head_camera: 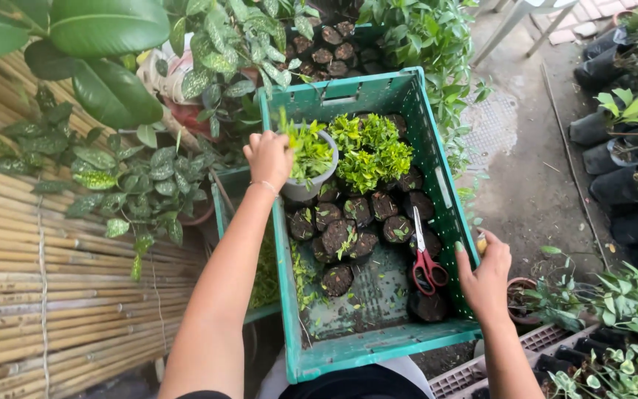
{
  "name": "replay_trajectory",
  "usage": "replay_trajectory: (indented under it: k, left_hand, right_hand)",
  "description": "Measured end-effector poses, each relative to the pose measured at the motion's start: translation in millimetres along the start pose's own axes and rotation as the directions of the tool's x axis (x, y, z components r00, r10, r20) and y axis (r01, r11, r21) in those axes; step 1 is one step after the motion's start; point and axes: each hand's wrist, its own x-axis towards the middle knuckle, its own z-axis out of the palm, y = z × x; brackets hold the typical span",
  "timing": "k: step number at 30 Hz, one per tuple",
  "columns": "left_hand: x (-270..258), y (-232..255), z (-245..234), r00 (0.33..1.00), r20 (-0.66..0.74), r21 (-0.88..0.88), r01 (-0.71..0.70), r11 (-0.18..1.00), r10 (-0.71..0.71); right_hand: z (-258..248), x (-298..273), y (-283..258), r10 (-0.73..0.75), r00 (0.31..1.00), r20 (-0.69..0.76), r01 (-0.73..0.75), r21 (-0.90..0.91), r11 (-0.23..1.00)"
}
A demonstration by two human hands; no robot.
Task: Trimming and organizing plant seedlings in small pots.
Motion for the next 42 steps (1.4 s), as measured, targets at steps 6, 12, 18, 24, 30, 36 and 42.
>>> replay_trajectory:
  k: [6, 12, 18, 24, 30, 36, 42]
  left_hand:
    - [8, -5, -54, 0.988, -0.147, -0.612, -0.06, 0.789, -0.039]
    - [-19, 13, -96, 0.981, -0.185, -0.767, -0.103, 0.633, -0.064]
    - [-76, 61, -117, 0.992, 0.123, -0.992, 0.123, 0.043, 0.007]
    - [-131, 77, -126, 0.988, 0.131, -0.957, 0.104, 0.269, 0.082]
    - [-151, 76, -150, 0.986, 0.138, -0.842, 0.065, 0.535, 0.098]
    - [-162, 80, -150, 0.965, 0.242, -0.891, 0.181, 0.417, 0.098]
    - [-173, 92, -164, 0.996, -0.054, -0.915, -0.02, 0.402, -0.072]
  right_hand:
    - [19, -17, -9, -0.002, 0.991, 0.133, 0.006, -0.029, 1.0]
    - [25, -3, -62, -0.083, 0.972, 0.219, 0.065, 0.089, 0.994]
    - [22, 21, -120, 0.17, 0.893, 0.418, -0.403, 0.571, 0.716]
    - [11, 44, -172, 0.053, 0.907, 0.417, -0.406, 0.835, 0.371]
    - [5, 41, -174, -0.088, 0.967, 0.241, -0.082, 0.615, 0.784]
    - [12, 35, -164, -0.267, 0.926, 0.268, 0.072, 0.569, 0.819]
    - [39, 27, -142, -0.058, 0.873, 0.484, -0.337, 0.685, 0.646]
